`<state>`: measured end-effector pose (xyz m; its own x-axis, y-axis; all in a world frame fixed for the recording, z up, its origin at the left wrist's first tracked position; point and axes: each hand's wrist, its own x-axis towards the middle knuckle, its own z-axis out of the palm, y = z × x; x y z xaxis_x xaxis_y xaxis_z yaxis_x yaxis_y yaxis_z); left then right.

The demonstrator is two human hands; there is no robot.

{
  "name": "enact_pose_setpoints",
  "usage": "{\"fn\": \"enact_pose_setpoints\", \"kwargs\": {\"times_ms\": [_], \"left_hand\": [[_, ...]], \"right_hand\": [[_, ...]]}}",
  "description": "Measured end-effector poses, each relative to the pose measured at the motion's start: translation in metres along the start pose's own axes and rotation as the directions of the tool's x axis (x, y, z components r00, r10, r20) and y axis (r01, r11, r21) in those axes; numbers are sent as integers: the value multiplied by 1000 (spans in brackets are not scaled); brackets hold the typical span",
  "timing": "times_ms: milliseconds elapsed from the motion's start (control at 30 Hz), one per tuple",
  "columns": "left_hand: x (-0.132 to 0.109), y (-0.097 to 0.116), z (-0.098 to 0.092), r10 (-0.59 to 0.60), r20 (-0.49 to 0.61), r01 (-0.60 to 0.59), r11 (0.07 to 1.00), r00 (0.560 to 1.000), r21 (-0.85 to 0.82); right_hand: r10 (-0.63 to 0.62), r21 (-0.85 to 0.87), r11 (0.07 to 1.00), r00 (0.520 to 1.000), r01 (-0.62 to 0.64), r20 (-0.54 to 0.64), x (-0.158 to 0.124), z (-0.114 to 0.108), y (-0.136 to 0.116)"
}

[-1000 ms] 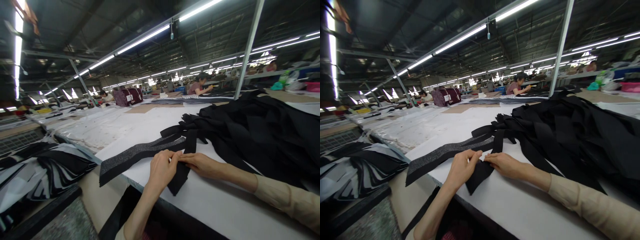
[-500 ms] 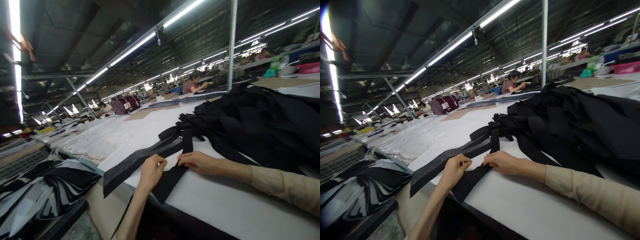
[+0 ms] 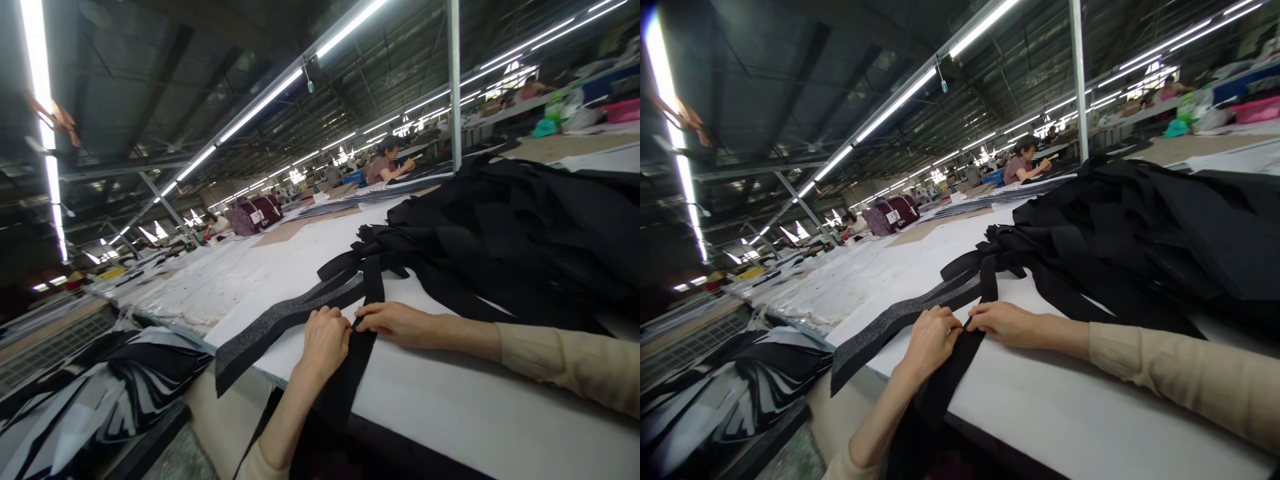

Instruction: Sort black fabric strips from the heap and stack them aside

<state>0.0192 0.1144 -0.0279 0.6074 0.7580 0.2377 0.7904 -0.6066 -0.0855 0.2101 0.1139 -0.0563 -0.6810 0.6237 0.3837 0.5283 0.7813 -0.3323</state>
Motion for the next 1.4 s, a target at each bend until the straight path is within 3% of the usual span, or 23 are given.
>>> {"fn": "enact_pose_setpoints", "kwargs": {"times_ms": [133,233,267,333,433,633,800,1033,1233,1400], "left_hand": [[0,12,-8,110,22,-112,976,994,187],[3,18,-7,177,42,-181,970,983,159],[4,18,-5,139,16,-139,988,990,68],[7,14,3,-60,-41,51,978,997,-203],[11,0,15,-341,7,299,813,940,-499],[-8,-15,7,-395,30,329,719,918,-613],[-30,1,4,-340,-42,271,811,939,-519],[-44,14,15,-267,-151,201,914,952,-352],[-47,16,15,-227,-141,211,971,964,-115],[-45,15,13,-192,-108,189,981,975,-38]], "right_hand": [[-27,13,1000,1000,27,5,0,0,1],[-60,28,998,998,60,4,0,0,2],[-68,29,997,998,67,6,0,0,2],[-67,16,998,998,67,14,0,-1,2],[-37,-25,999,999,37,29,-1,-3,-1],[-9,-38,999,999,11,50,-4,-6,-3],[-10,-21,1000,999,11,38,-4,-5,1],[97,1,995,995,-97,5,0,-4,1],[113,-44,993,990,-110,82,5,0,3],[81,-97,993,984,-67,158,10,-5,-2]]}}
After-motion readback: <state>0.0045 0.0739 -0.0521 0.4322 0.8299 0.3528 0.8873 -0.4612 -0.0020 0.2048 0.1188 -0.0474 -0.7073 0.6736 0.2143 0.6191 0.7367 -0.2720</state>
